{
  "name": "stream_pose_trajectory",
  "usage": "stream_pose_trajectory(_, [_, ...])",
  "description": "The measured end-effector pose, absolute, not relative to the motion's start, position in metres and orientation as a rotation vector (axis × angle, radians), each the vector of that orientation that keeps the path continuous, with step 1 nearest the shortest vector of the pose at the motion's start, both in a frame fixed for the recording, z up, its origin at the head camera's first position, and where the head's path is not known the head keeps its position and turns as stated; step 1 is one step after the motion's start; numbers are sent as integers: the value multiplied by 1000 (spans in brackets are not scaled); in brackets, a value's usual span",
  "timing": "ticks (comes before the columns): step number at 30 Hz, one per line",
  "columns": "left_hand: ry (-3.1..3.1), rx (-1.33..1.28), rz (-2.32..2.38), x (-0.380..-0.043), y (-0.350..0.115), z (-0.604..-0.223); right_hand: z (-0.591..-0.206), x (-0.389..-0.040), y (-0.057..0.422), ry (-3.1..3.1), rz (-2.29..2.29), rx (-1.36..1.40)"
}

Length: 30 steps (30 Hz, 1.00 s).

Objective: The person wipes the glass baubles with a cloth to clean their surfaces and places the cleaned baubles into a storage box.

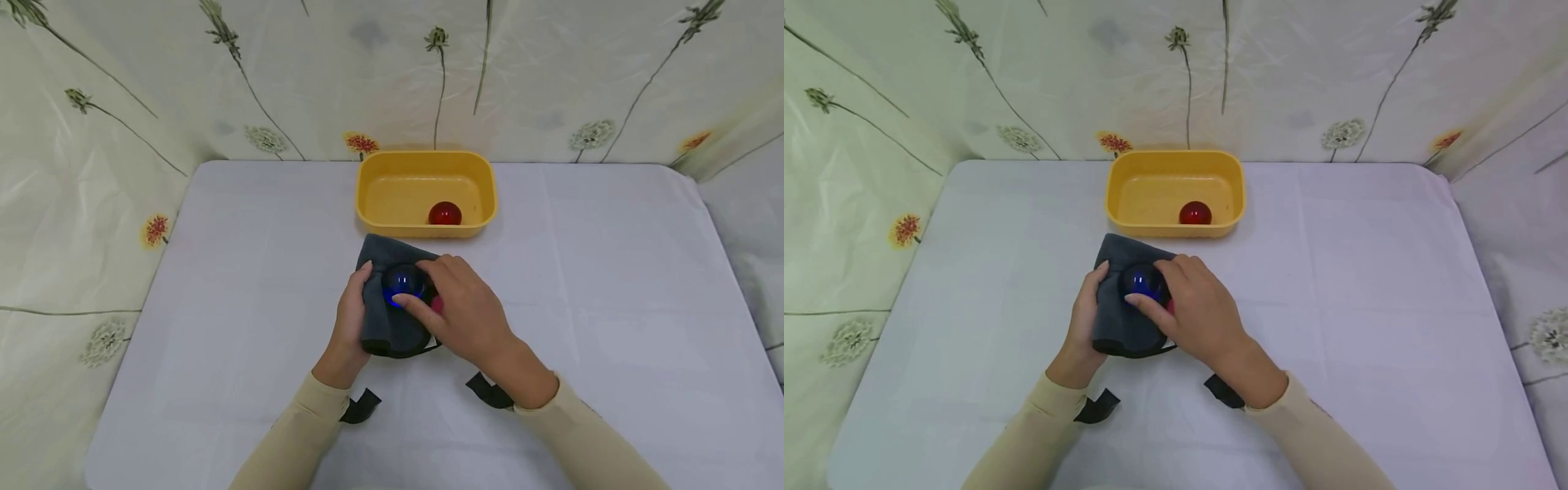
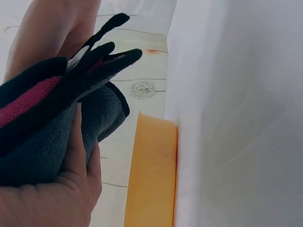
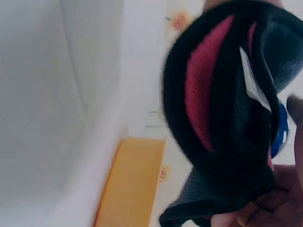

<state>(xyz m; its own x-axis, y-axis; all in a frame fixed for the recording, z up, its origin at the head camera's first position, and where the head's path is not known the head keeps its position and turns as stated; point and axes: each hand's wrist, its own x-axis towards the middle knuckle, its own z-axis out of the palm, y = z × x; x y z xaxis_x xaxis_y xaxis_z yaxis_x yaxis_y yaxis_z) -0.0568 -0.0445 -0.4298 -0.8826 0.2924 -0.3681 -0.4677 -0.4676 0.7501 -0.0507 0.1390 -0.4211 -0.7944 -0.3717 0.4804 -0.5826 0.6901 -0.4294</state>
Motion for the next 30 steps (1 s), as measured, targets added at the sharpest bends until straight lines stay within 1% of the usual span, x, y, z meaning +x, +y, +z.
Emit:
stream_pose_trajectory(10, [1268,-262,2385,-58,-44,-431,-424,-46,133,-2483,760,788])
stream_pose_trajectory(21, [1276,-293,2354,-53,-45,-431,-422,-50,138,-2450,901,841])
stream_pose_trajectory(26, [1252,-298,2361,-51,-46,-432,-424,-52,140,-2494,989,805])
stream_pose_trajectory(30, [1248,-306,2361,-51,-47,-433,-425,-49,139,-2566,972,779])
